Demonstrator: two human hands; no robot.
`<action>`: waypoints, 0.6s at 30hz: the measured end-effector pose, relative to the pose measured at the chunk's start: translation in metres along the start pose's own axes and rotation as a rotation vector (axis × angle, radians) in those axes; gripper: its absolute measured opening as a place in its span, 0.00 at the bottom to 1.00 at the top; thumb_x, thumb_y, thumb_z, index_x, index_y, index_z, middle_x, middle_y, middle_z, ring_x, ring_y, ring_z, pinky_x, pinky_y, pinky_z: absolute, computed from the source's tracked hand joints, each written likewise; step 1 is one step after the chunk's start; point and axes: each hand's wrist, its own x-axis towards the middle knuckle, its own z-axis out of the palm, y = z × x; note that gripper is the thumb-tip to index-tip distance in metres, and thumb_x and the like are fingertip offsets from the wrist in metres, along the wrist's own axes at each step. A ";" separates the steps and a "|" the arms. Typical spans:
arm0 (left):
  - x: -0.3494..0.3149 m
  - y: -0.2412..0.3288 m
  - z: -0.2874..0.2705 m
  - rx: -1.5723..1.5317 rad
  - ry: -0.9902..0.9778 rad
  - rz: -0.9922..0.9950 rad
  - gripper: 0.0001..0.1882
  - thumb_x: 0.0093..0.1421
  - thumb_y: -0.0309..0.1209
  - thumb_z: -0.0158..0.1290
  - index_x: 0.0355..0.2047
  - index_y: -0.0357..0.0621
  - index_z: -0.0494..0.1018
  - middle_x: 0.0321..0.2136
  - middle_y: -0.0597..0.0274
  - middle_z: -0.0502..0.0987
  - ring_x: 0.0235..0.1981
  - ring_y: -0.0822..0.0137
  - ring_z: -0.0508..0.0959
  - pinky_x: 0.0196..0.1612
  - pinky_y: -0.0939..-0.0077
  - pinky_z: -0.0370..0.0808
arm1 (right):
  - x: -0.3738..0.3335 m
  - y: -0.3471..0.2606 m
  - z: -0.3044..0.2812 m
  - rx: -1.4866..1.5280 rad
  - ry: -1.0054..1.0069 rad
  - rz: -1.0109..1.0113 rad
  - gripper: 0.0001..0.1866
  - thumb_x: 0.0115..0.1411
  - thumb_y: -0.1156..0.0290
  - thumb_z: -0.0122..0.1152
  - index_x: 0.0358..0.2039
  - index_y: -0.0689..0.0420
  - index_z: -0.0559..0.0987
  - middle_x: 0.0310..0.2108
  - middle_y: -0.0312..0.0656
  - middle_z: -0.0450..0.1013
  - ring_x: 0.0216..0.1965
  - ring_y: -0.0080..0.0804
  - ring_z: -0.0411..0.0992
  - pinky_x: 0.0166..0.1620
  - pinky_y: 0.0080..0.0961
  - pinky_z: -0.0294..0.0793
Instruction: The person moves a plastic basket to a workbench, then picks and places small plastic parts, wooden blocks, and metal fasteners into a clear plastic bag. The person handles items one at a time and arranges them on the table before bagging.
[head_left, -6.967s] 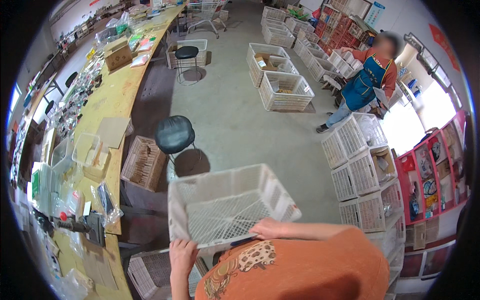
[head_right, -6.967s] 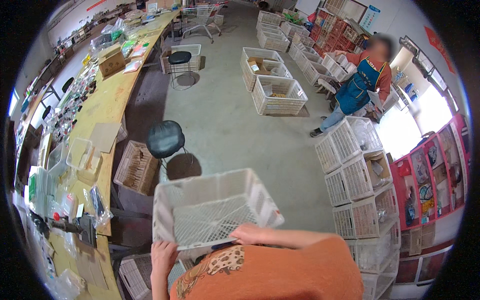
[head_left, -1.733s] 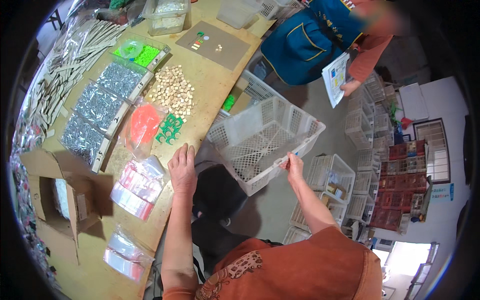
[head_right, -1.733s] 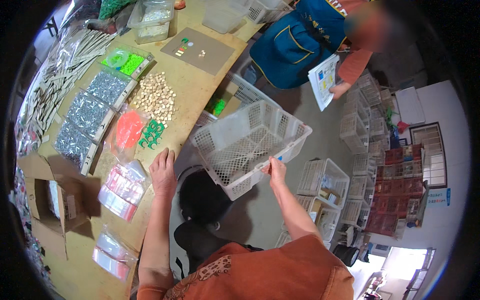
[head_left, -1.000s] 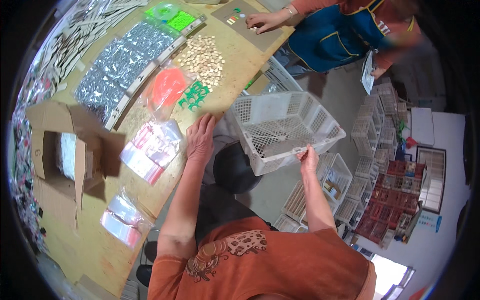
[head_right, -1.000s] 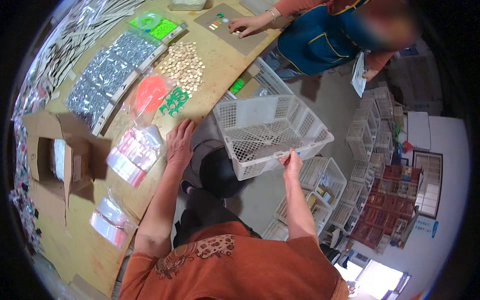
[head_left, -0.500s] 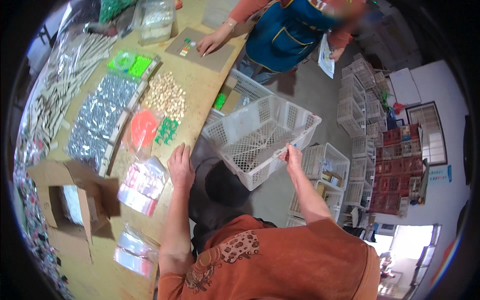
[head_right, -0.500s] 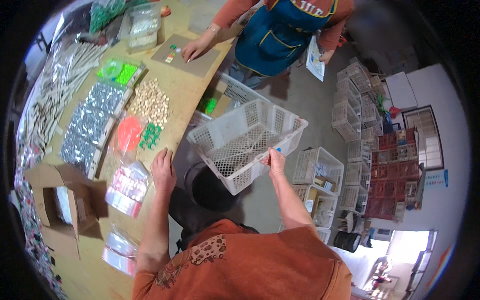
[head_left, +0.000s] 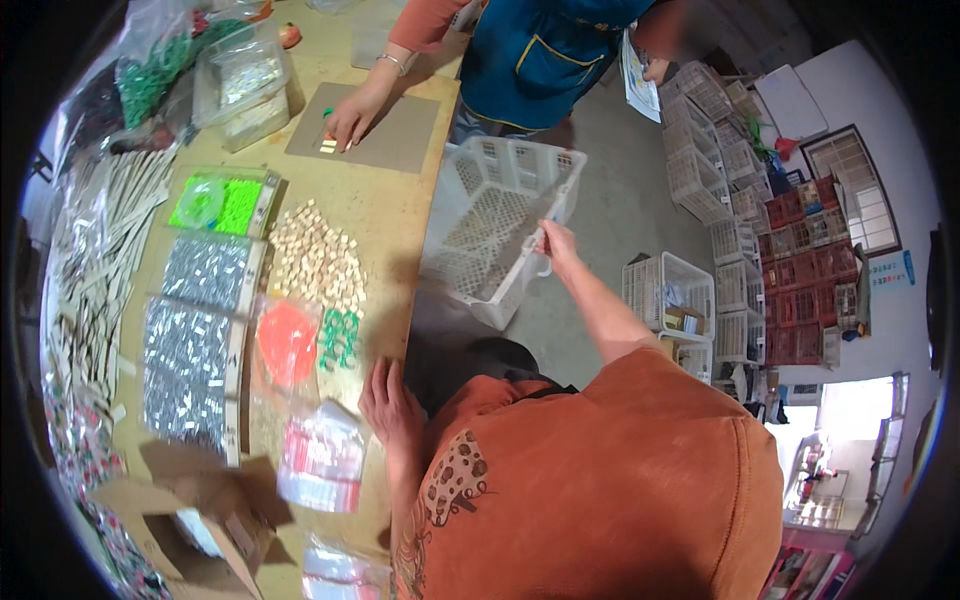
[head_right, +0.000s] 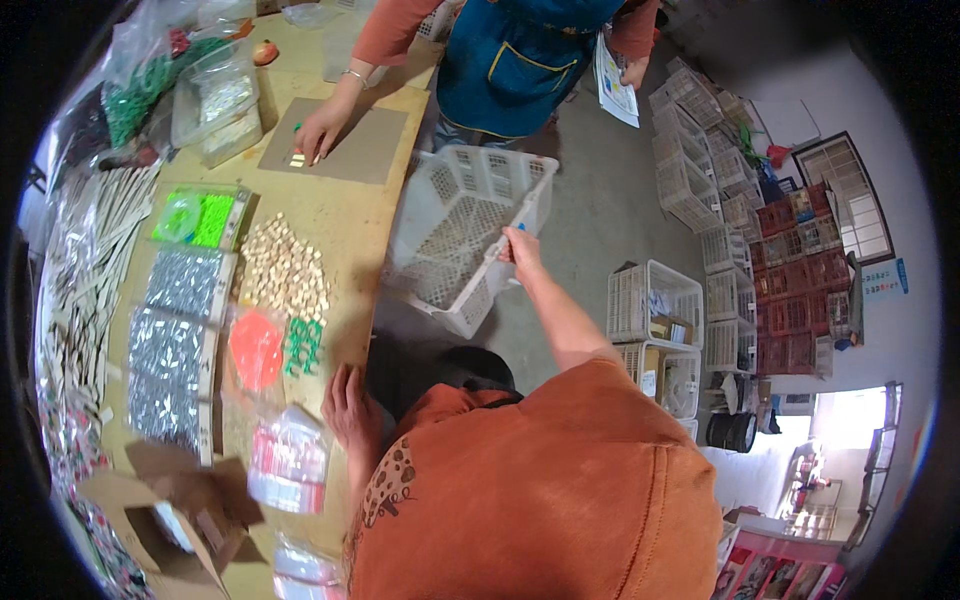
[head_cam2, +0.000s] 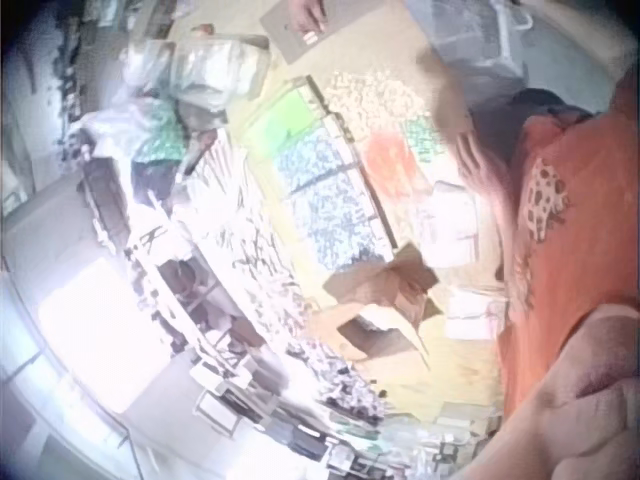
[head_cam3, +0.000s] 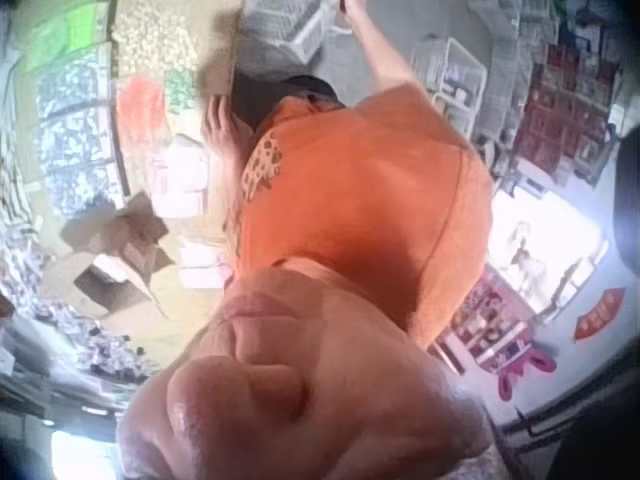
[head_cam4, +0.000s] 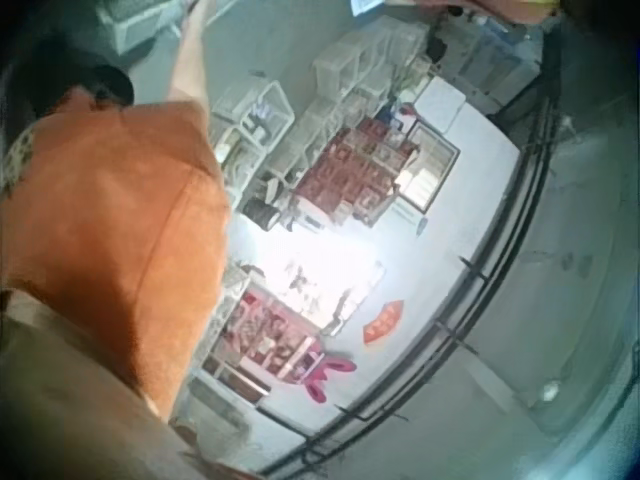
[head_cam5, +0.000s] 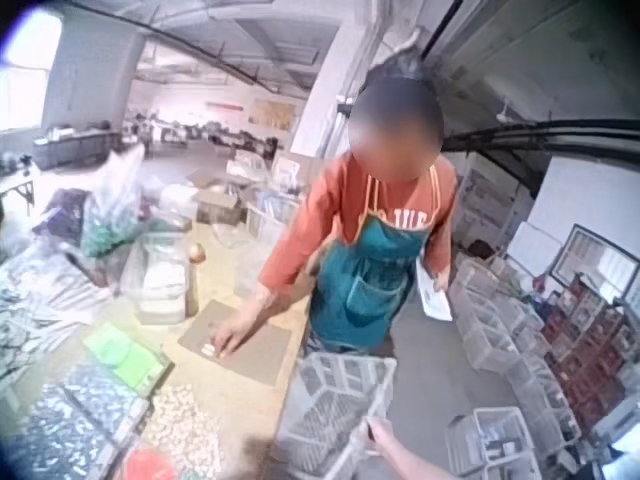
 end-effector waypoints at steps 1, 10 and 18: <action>0.003 -0.002 0.005 0.012 0.003 0.017 0.21 0.54 0.22 0.51 0.50 0.46 0.72 0.53 0.56 0.72 0.55 0.54 0.71 0.53 0.57 0.66 | 0.029 0.012 0.004 0.045 0.026 -0.041 0.11 0.56 0.65 0.64 0.23 0.54 0.73 0.16 0.35 0.67 0.15 0.23 0.66 0.19 0.25 0.69; -0.016 -0.009 0.019 0.261 -0.054 0.074 0.17 0.63 0.28 0.47 0.52 0.47 0.72 0.53 0.55 0.74 0.53 0.54 0.74 0.51 0.62 0.69 | 0.179 0.081 0.020 -0.074 -0.071 0.006 0.08 0.57 0.65 0.61 0.32 0.54 0.75 0.27 0.36 0.71 0.27 0.27 0.69 0.33 0.27 0.70; -0.008 0.001 0.014 0.347 -0.099 0.069 0.21 0.61 0.26 0.46 0.55 0.44 0.70 0.56 0.51 0.71 0.55 0.49 0.71 0.55 0.57 0.67 | 0.197 0.201 -0.020 -0.322 0.119 0.346 0.17 0.56 0.60 0.64 0.43 0.56 0.74 0.31 0.40 0.71 0.32 0.37 0.71 0.31 0.35 0.72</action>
